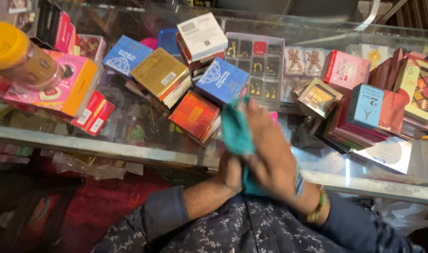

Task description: The person wipes various cosmetic boxes and small packages with a cloth by hand and organizes them on a glass surface.

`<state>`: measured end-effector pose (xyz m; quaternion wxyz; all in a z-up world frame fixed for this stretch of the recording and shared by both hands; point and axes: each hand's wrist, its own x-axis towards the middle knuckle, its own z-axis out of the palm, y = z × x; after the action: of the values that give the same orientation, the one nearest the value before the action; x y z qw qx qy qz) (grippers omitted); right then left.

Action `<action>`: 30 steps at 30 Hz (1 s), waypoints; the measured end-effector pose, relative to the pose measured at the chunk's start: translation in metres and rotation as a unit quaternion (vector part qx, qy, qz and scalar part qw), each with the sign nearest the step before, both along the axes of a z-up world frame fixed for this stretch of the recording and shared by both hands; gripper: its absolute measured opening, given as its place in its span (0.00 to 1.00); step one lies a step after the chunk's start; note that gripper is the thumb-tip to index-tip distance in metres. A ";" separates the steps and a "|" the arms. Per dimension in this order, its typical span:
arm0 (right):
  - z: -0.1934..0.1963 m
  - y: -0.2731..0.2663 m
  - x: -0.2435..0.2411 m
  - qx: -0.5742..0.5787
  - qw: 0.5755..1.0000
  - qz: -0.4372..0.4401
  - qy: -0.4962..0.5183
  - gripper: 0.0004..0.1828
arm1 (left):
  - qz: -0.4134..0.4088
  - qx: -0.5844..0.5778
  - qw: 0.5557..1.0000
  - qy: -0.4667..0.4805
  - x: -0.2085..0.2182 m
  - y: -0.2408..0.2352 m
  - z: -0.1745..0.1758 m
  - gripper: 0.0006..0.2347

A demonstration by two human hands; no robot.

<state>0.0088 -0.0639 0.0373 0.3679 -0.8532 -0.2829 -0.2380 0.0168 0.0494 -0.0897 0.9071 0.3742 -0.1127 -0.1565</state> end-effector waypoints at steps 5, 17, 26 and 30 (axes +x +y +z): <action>-0.006 -0.013 0.019 0.201 0.937 -0.177 0.224 0.27 | -0.070 -0.130 0.989 0.002 -0.006 0.006 -0.004 0.27; -0.072 -0.060 0.041 0.125 0.979 -0.085 0.137 0.22 | -0.117 -0.102 0.987 0.034 -0.001 0.016 0.037 0.36; -0.037 -0.043 -0.006 0.221 0.973 -0.041 0.052 0.26 | -0.057 -0.009 0.998 -0.018 0.004 0.016 0.041 0.46; -0.035 -0.054 0.017 0.005 0.998 0.006 -0.061 0.25 | -0.110 0.042 0.984 -0.135 -0.002 0.025 0.053 0.54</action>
<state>0.0255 -0.1183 0.0026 0.3559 -0.8335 -0.3083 -0.2893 0.0148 0.0740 -0.0365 0.8444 0.4148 -0.2677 -0.2079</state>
